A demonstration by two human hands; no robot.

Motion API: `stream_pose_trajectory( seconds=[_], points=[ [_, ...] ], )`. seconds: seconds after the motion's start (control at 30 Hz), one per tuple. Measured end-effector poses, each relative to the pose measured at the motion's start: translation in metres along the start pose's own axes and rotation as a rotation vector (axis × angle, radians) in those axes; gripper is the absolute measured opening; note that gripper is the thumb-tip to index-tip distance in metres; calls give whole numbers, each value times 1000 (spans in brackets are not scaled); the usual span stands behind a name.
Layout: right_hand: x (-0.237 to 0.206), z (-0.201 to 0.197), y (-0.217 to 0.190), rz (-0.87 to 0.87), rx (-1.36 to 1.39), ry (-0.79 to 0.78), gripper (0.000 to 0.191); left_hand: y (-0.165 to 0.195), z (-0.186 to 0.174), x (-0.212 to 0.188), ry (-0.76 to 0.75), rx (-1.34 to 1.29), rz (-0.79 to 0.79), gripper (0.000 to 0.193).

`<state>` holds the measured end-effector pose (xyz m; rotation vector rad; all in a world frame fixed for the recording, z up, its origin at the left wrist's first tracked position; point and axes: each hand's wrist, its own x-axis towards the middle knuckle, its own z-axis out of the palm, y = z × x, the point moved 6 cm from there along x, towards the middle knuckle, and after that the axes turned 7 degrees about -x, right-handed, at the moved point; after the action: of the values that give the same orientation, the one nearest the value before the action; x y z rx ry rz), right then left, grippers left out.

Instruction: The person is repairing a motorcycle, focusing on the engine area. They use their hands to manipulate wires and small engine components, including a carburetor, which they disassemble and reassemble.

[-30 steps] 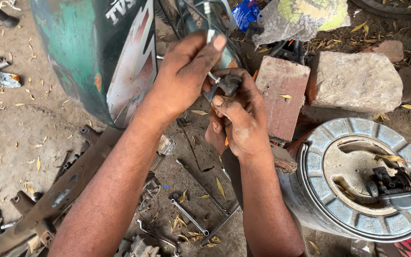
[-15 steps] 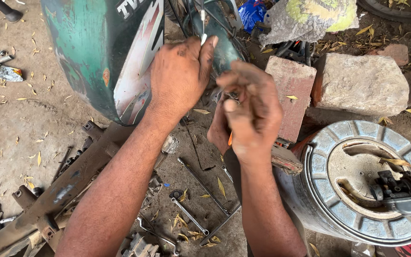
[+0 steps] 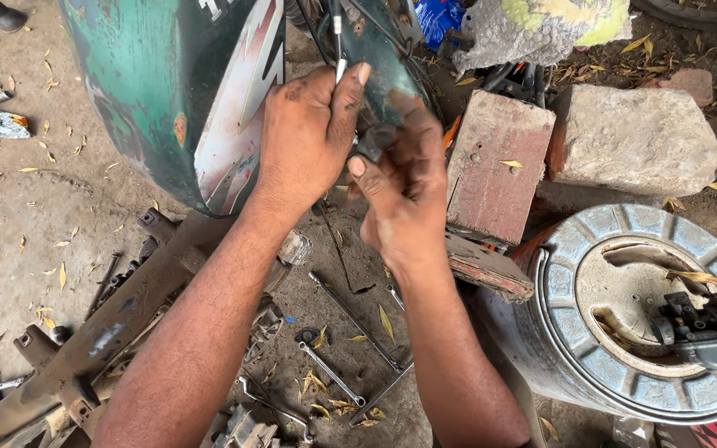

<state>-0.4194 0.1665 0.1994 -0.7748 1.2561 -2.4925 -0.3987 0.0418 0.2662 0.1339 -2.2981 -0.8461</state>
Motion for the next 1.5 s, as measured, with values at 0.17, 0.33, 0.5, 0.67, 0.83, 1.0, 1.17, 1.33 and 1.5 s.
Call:
stream_pose_trajectory(
  seconds=[0.17,0.33,0.5,0.67,0.83,1.0,1.17,1.33,1.5],
  points=[
    [-1,3,-21,-218,17,-16,74,7,-12,-4,38,125,158,34],
    [-4,-1,-10,-155,120,101,60,6,-13,-6,89,143,184,32],
    [-16,3,43,506,145,73,74,-9,-6,-4,51,71,25,38],
    [-8,7,38,356,126,-51,72,-13,-6,-5,20,-1,23,38],
    [2,-2,14,121,186,-34,73,-15,-2,-4,7,39,13,39],
    [-6,-11,3,-17,255,11,60,-11,-1,-6,41,119,75,34],
    [-8,-13,23,89,203,168,56,-9,0,-7,68,117,101,34],
    [-8,-8,44,439,333,117,56,-9,1,-7,79,160,114,37],
    [-8,-3,24,249,191,27,62,-15,4,-7,41,124,52,37]
  ],
)
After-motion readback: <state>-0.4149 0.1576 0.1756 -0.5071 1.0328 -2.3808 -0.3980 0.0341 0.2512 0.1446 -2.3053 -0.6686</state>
